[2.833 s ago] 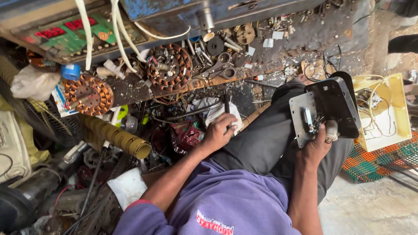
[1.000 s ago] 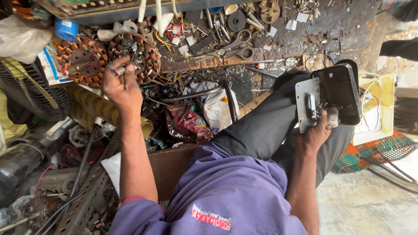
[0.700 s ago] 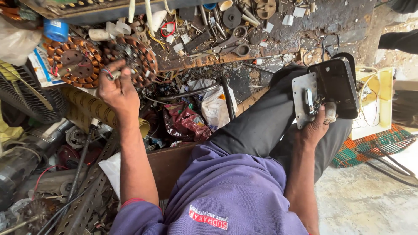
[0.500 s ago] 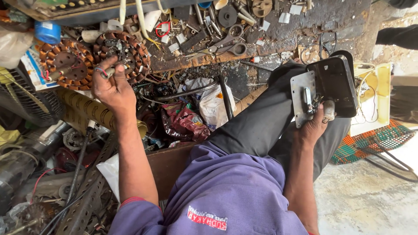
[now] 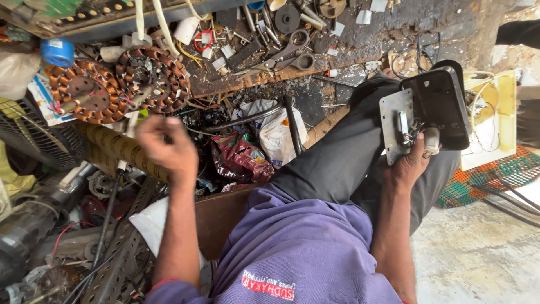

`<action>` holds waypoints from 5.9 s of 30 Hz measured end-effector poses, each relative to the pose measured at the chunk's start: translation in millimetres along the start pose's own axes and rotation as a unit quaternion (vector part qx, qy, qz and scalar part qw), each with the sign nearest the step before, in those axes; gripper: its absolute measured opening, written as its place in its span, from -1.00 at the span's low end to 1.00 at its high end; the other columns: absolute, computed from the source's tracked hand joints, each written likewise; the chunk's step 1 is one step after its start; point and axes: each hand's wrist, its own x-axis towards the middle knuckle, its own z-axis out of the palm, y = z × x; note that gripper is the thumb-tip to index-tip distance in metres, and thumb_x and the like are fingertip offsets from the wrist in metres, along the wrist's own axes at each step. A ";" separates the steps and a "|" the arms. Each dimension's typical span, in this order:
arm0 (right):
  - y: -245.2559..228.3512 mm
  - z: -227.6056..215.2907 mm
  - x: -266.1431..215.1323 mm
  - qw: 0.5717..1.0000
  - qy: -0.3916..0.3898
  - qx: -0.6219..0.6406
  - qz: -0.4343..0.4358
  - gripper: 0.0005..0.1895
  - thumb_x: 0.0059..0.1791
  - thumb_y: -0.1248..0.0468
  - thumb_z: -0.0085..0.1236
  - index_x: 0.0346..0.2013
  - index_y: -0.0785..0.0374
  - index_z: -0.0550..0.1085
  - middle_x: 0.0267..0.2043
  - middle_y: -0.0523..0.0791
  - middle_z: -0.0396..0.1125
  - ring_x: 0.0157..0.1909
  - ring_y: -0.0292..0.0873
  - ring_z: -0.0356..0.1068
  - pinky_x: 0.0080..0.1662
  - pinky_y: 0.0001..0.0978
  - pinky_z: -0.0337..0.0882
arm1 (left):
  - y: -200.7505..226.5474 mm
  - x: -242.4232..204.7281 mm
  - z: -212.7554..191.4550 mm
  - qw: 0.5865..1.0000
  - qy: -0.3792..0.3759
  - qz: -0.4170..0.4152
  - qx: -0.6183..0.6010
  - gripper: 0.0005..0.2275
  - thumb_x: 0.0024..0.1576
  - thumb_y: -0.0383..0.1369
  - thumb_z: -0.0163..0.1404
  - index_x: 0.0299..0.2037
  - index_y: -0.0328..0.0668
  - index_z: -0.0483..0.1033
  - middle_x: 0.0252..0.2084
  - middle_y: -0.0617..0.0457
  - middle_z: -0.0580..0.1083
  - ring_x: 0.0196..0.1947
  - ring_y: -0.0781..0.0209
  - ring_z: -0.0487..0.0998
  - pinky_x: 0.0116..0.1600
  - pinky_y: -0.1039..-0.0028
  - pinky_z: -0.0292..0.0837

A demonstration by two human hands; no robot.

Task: The person sits on the floor and works on an electronic device, manipulating wires and components inside a plastic housing. They handle a black metal casing and reach for tools or parts from a cluttered workbench.

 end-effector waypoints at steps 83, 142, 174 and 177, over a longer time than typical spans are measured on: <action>-1.4 -11.8 2.1 0.999 0.020 0.027 0.008 -0.67 0.16 0.30 0.11 0.19 0.39 0.39 0.12 -0.05 0.41 0.13 -0.14 0.47 0.21 -0.27 0.52 | 77.8 79.4 148.1 0.811 -0.425 0.191 0.353 -0.05 0.13 0.44 -0.65 0.63 0.00 -0.11 0.64 -0.08 -0.26 0.62 -0.13 -0.33 0.58 -0.16 -0.48; -2.5 -9.4 3.7 0.999 0.011 0.033 0.012 -0.67 0.18 0.31 0.10 0.20 0.38 0.36 0.12 -0.05 0.41 0.14 -0.15 0.47 0.23 -0.28 0.51 | 13.0 103.0 141.2 0.956 -0.148 0.233 0.102 -0.91 0.48 -0.44 -0.12 0.09 -0.25 0.36 -0.03 -0.12 0.50 0.00 0.07 0.58 0.00 0.27 0.64; -0.2 -11.2 2.1 1.000 0.006 0.022 0.003 -0.68 0.17 0.28 0.13 0.16 0.41 0.40 0.10 -0.04 0.43 0.13 -0.16 0.48 0.23 -0.28 0.51 | 1.0 109.9 122.3 0.919 -0.092 0.299 0.241 -0.87 0.30 -0.48 0.15 0.01 -0.13 0.62 0.11 -0.02 0.51 0.13 0.00 0.54 0.25 0.02 0.51; 0.6 -12.4 2.7 1.000 0.014 0.026 0.003 -0.67 0.17 0.28 0.13 0.16 0.40 0.39 0.09 -0.04 0.42 0.12 -0.16 0.48 0.21 -0.27 0.51 | 10.9 101.2 114.6 0.918 -0.116 0.285 0.251 -0.72 0.19 -0.56 0.11 0.12 -0.21 0.60 0.20 -0.09 0.46 0.20 -0.09 0.48 0.29 -0.08 0.45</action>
